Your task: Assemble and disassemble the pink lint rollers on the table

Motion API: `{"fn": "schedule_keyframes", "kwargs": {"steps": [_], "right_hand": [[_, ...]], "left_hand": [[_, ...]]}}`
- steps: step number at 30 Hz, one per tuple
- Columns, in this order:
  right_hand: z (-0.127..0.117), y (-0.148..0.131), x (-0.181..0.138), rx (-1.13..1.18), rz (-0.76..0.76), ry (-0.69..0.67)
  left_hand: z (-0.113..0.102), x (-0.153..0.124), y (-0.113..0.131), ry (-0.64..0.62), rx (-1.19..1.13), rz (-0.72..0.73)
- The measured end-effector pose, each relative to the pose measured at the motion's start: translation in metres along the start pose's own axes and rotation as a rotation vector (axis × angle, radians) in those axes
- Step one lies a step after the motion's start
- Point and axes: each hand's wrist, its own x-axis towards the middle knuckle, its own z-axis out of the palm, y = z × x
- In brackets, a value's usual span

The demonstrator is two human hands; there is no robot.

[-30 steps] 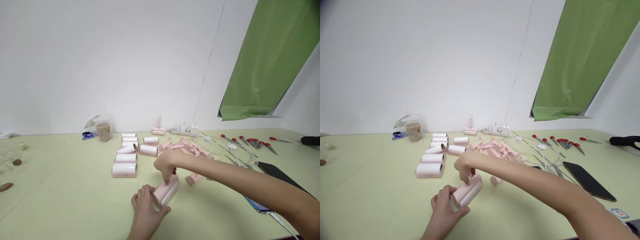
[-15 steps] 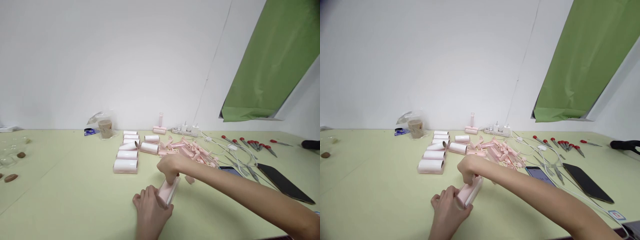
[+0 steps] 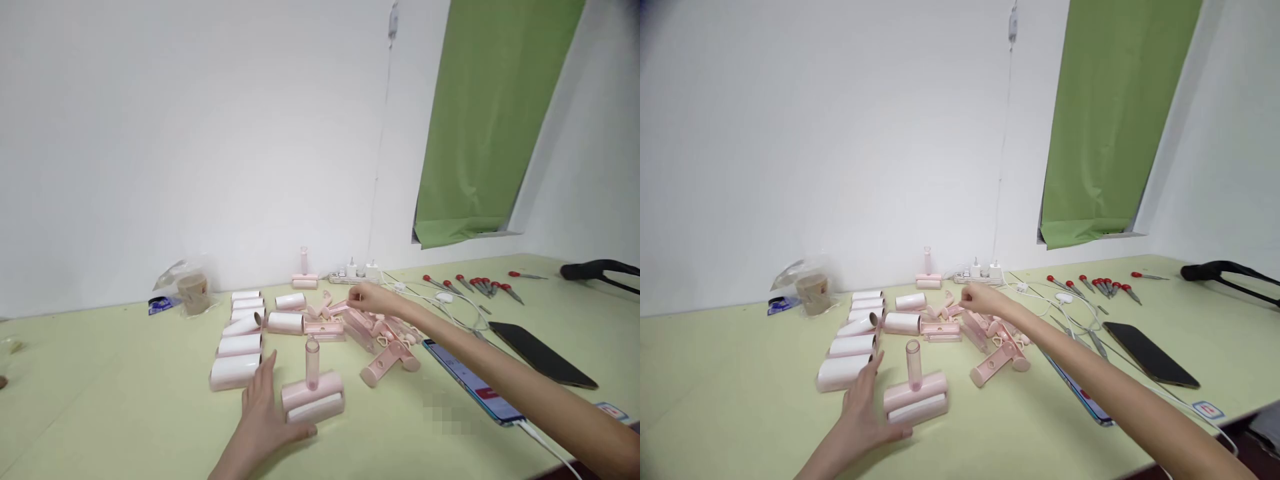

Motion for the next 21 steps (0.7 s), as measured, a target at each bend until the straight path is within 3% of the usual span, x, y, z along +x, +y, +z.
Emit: {"fn": "schedule_keyframes", "kwargs": {"steps": [3,7,10,13,15,17,19,21], "right_hand": [[0.029,0.028,-0.01,-0.058,0.028,0.059],[0.059,0.046,-0.009,-0.067,0.059,0.086],[0.061,0.052,-0.004,-0.02,0.063,0.119],[0.049,0.043,-0.006,0.052,0.015,0.193],[0.041,0.024,-0.012,0.241,-0.034,0.261],[0.037,-0.005,-0.018,0.699,-0.094,0.302],[0.042,-0.036,-0.024,1.055,-0.202,0.244],[0.052,-0.061,-0.027,1.216,-0.283,0.219]], "left_hand": [[0.001,0.015,0.02,0.115,-0.243,0.099],[0.01,0.037,0.048,0.111,-0.438,0.199],[0.02,0.047,0.054,-0.026,-0.55,0.267],[0.03,0.051,0.048,-0.239,-0.71,0.184],[0.034,0.052,0.043,-0.309,-0.77,0.129],[0.037,0.053,0.04,-0.324,-0.791,0.126],[0.037,0.053,0.04,-0.328,-0.792,0.13],[0.036,0.053,0.042,-0.32,-0.772,0.124]]}}
